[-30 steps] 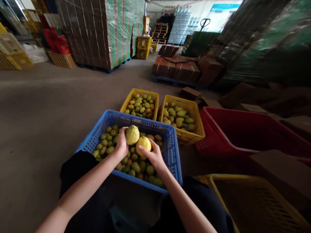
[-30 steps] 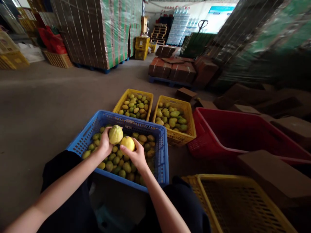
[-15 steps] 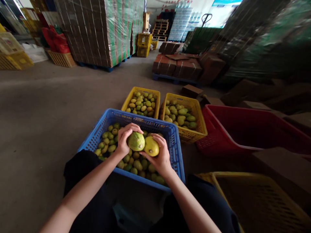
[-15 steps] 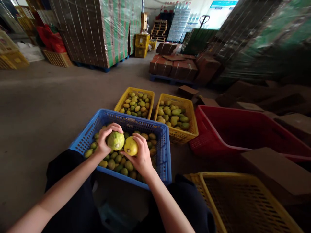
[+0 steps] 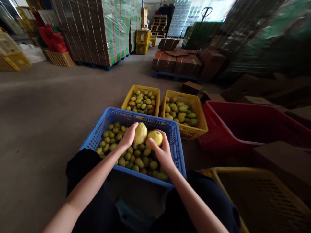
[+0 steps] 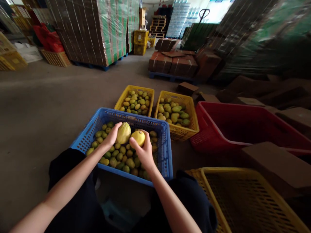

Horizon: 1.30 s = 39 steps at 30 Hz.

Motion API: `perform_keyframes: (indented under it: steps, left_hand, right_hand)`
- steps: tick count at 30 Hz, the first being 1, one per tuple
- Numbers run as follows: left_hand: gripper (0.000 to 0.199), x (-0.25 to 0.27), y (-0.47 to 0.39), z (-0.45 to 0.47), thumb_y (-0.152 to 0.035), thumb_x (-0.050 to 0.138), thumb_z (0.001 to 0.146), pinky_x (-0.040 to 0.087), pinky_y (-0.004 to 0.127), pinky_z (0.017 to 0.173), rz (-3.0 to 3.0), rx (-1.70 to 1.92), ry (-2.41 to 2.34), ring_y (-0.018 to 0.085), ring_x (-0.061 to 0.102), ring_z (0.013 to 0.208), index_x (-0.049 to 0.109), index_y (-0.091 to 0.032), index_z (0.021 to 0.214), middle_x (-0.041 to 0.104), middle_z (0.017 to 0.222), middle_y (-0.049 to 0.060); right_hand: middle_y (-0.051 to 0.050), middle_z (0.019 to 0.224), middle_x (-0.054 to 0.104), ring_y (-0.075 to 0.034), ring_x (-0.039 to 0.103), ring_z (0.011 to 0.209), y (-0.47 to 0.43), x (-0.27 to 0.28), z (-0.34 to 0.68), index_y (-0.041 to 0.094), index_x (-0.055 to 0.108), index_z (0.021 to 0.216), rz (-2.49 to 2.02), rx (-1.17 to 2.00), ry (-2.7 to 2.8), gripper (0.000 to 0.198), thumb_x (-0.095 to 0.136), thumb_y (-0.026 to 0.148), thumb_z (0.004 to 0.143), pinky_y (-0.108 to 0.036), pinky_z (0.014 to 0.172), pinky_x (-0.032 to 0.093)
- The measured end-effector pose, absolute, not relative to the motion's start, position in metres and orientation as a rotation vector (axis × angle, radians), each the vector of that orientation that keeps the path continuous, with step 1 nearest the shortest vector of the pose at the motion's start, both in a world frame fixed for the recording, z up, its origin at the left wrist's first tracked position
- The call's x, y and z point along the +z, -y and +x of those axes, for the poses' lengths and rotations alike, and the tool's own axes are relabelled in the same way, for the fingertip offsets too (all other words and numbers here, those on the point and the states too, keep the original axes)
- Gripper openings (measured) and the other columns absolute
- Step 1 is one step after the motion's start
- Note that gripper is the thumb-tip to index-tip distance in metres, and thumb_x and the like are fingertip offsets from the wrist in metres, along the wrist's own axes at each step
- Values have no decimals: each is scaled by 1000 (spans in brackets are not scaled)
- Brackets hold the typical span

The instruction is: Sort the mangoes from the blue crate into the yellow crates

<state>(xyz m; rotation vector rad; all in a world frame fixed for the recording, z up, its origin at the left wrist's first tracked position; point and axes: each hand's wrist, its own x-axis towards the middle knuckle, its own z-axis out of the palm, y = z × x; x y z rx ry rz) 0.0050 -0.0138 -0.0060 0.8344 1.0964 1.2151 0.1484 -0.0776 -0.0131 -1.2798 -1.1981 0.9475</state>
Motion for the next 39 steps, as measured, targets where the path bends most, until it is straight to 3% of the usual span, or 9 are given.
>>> perform_keyframes:
  steps: [5, 9, 13, 18, 23, 28, 31, 35, 39]
  left_hand:
    - [45, 0, 18, 1, -56, 55, 81, 38, 29, 40, 799, 739, -1136, 16, 45, 31, 66, -18, 60, 50, 36, 3]
    - [56, 8, 20, -3, -62, 46, 83, 26, 25, 29, 717, 636, -1090, 15, 43, 25, 64, -16, 56, 49, 35, 5]
    - [49, 10, 20, -1, -57, 52, 82, 27, 25, 30, 592, 675, -995, 15, 46, 28, 69, -12, 74, 54, 42, 5]
    - [28, 12, 22, 7, -38, 60, 79, 43, 20, 47, 670, 988, -840, 12, 57, 56, 71, -12, 81, 65, 68, 4]
    - [38, 13, 24, 12, -42, 51, 77, 41, 21, 49, 621, 1184, -905, 13, 57, 55, 66, -13, 58, 61, 57, 4]
    - [34, 10, 22, 13, -36, 44, 78, 42, 23, 50, 427, 1237, -879, 14, 59, 54, 61, -16, 57, 58, 52, 2]
    - [30, 4, 19, 12, -36, 44, 81, 46, 24, 54, 167, 1145, -890, 14, 59, 53, 58, -18, 61, 60, 57, 1]
    - [33, 0, 18, 8, -45, 45, 80, 52, 38, 69, 31, 996, -822, 23, 66, 71, 60, -17, 70, 66, 70, 8]
    - [31, 2, 25, 7, -40, 47, 77, 51, 47, 82, 104, 980, -566, 30, 65, 94, 64, -14, 82, 69, 90, 13]
  right_hand:
    - [-3, 79, 65, -19, 62, 62, 71, -8, 159, 21, 55, 92, -1177, 1575, 731, 35, 61, 49, 72, -27, 46, 46]
    - [-6, 63, 65, -15, 54, 40, 71, -1, 163, 17, 57, 80, -1093, 1872, 638, 36, 54, 52, 72, -24, 33, 33]
    - [-4, 59, 65, -13, 52, 35, 68, 0, 162, 18, 57, 79, -1084, 1881, 601, 41, 54, 58, 72, -22, 29, 30]
    - [-1, 59, 62, -15, 56, 44, 67, -3, 160, 18, 57, 82, -1101, 1722, 622, 39, 68, 52, 65, -23, 35, 39]
    - [1, 86, 65, -18, 63, 73, 74, 4, 159, 24, 58, 101, -1121, 1339, 949, 49, 80, 40, 60, -27, 57, 52]
    - [-5, 111, 63, -24, 61, 98, 76, 6, 161, 25, 60, 111, -1090, 1117, 1192, 66, 87, 33, 51, -35, 80, 53]
    - [-5, 112, 63, -23, 62, 95, 75, 2, 160, 26, 59, 112, -1108, 1121, 1166, 66, 86, 33, 53, -35, 79, 54]
    - [-1, 99, 65, -19, 64, 80, 73, 0, 161, 24, 57, 106, -1178, 1182, 1023, 51, 79, 39, 62, -32, 70, 54]
    - [-5, 108, 64, -23, 63, 91, 70, 0, 161, 24, 55, 115, -1186, 984, 1060, 54, 75, 42, 68, -37, 79, 53]
